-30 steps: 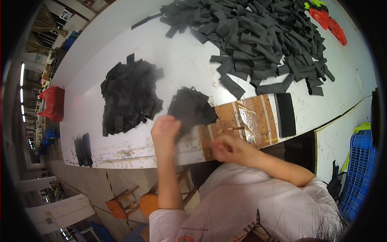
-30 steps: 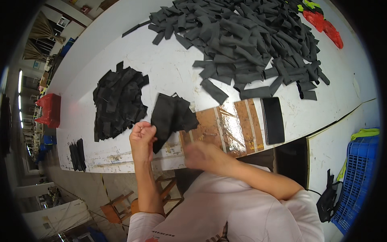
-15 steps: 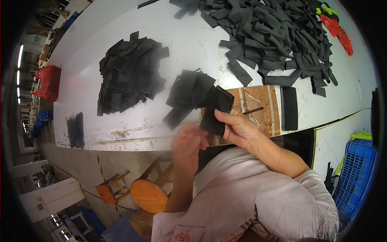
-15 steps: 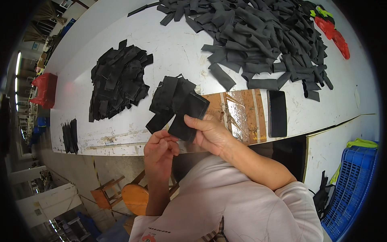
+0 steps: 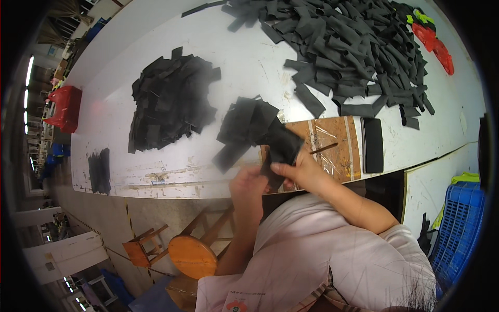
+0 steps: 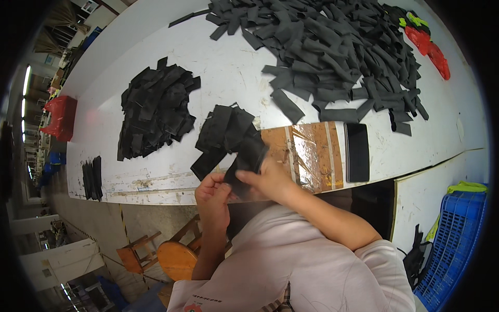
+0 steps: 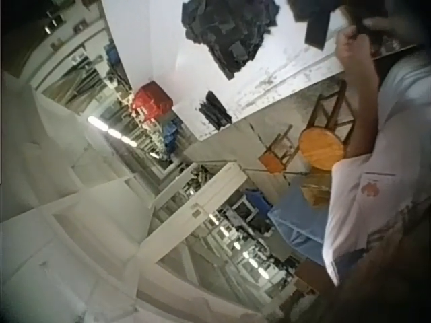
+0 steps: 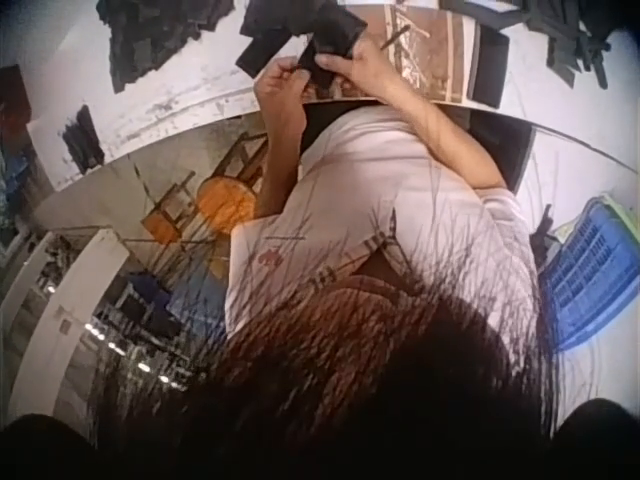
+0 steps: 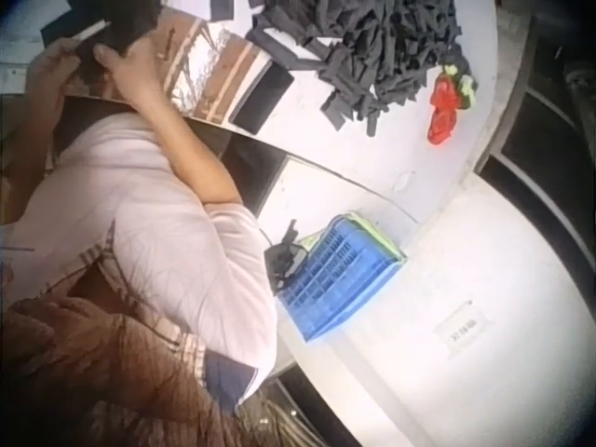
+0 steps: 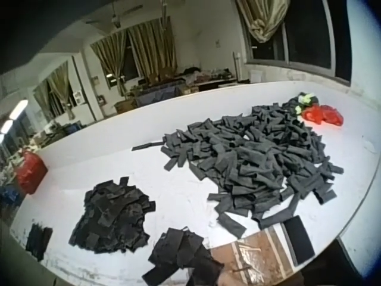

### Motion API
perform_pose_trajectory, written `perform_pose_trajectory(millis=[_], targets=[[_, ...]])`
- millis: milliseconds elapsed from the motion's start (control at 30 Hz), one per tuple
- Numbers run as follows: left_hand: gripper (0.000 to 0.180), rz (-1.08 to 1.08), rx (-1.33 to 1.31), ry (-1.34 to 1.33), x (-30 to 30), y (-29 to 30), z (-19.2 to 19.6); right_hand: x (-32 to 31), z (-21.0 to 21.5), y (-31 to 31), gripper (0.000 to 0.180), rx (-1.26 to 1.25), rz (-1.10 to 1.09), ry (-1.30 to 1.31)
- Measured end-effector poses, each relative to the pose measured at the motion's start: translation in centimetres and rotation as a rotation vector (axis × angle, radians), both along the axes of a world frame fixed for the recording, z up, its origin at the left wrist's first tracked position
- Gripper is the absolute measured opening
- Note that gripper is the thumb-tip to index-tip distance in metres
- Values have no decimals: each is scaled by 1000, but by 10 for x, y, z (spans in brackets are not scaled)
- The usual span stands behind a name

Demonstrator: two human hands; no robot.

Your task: Assembling foam padding components at a workbench in a factory production area.

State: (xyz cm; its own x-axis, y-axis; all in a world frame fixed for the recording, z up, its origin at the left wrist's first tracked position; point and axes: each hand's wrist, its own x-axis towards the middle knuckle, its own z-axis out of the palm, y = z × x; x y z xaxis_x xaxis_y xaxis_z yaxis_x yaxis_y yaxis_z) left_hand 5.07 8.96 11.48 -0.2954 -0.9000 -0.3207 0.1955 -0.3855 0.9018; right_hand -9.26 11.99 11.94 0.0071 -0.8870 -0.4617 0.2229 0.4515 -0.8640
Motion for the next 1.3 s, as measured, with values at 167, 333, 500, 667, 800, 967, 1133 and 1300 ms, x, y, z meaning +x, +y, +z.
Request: perform_pose_trajectory(millis=[167,333,500,667,800,967,1133,1300], targets=[[13,50,-160,-224,-2,3,11,1,17,24,22,-413,-40,1057],[9,-64,-284,-201,-5,6,16,10,18,15,13,-517,-93,556],[11,-35,-436,-406,-2,3,5,14,18,9,10,-676,-24,676],[7,50,-345,-258,-6,2,0,18,27,3,13,-554,-99,657],[6,-80,-341,-283,-3,1,-3,17,19,2,9,-619,-84,761],[5,101,-757,-608,-8,4,-11,21,9,3,15,-663,115,1145],[13,154,-110,-88,-9,0,-14,21,-7,-2,13,-680,-32,1166],[24,-217,230,428,16,-19,1,13,5,5,5,-552,-93,828]])
